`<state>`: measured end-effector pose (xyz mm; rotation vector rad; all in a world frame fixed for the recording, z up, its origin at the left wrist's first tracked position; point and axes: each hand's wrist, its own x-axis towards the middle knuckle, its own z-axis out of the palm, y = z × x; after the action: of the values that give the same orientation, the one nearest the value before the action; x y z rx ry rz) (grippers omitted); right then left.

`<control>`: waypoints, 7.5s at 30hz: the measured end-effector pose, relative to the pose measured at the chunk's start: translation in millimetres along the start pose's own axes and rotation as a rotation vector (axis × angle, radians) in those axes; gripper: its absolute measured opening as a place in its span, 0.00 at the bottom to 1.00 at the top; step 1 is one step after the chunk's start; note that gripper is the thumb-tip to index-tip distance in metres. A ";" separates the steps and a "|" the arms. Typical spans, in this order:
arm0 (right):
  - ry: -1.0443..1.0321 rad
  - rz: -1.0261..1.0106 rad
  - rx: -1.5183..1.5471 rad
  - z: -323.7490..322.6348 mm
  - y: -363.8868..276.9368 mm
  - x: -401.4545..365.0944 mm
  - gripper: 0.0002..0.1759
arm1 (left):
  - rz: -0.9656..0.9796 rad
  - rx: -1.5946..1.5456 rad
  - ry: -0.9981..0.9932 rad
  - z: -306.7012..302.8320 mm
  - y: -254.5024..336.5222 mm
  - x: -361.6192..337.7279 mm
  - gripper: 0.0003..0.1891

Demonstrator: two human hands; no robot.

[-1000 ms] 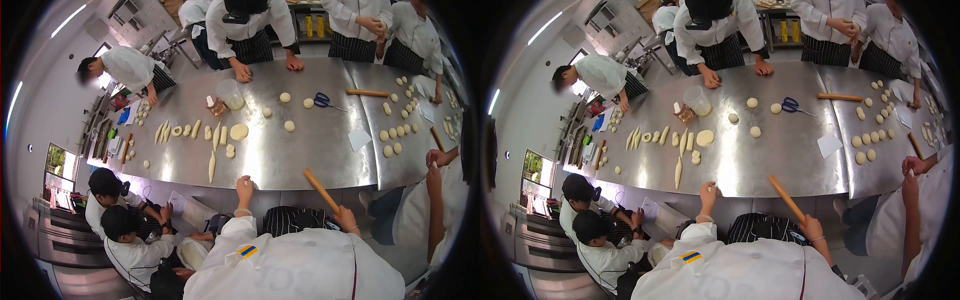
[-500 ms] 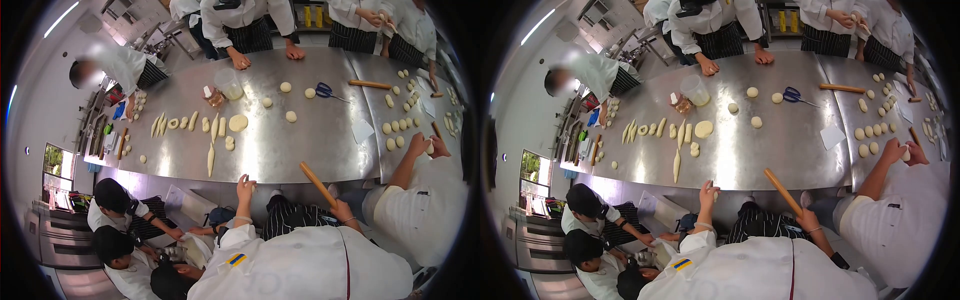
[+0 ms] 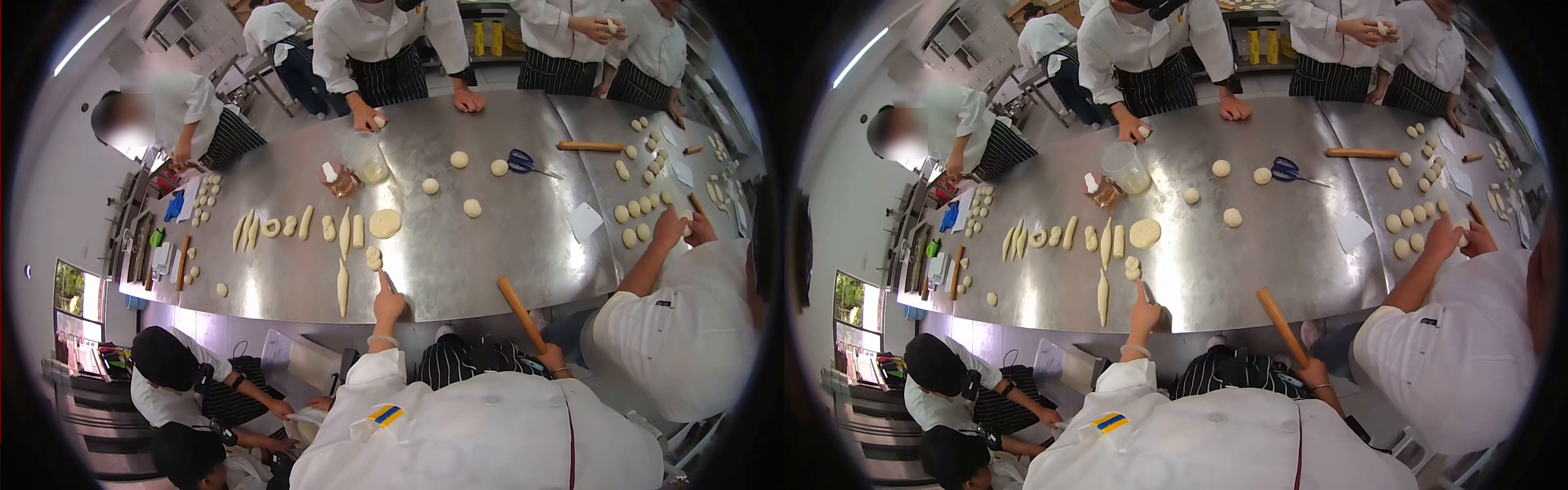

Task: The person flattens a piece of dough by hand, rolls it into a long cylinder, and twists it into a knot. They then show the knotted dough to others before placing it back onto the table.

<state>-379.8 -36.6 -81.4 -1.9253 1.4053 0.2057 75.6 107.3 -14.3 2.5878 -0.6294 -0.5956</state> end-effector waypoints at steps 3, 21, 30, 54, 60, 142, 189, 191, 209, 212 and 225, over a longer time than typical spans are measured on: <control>0.013 -0.028 -0.018 4.2 4.5 -0.4 0.19 | 0.001 0.030 0.029 1.9 1.8 1.1 0.48; 0.001 -0.132 -0.014 0.8 18.7 8.5 0.17 | -0.010 -0.117 0.092 -17.1 -2.7 -2.4 0.43; -0.070 -0.077 0.008 -12.8 11.7 0.8 0.17 | -0.055 0.081 0.292 -45.3 26.5 1.3 0.32; -0.178 -0.040 -0.022 10.4 21.5 1.2 0.22 | -0.188 0.206 0.357 -30.2 3.1 31.7 0.42; -0.164 -0.071 0.009 9.0 26.5 -3.8 0.19 | -0.219 0.126 0.318 -33.3 10.0 46.2 0.41; -0.020 -0.256 0.066 -36.2 -120.6 -32.6 0.13 | -0.081 -1.317 -0.015 -111.4 -30.8 62.4 0.22; -0.034 -0.201 0.031 41.4 -101.8 -10.3 0.11 | 0.031 -0.464 -0.201 -53.2 -35.7 17.5 0.12; -0.007 -0.194 -0.005 45.1 -98.5 -5.0 0.11 | 0.181 -0.557 -0.227 -26.9 -32.6 13.9 0.11; 0.378 -0.080 0.212 -28.8 -110.9 -58.4 0.14 | -0.508 -1.530 -0.921 31.3 130.9 51.8 0.10; 0.308 -0.158 0.294 -58.8 -143.2 -71.0 0.14 | -0.418 -1.553 -1.116 39.4 154.6 37.5 0.19; 0.300 -0.253 0.543 -89.2 -151.2 -52.5 0.18 | -0.504 -1.880 -1.103 76.4 241.7 -35.2 0.26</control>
<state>-292.6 -33.0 79.7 -1.6864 1.2191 -0.5522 -70.3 -93.4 48.6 0.4583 0.3644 -1.6310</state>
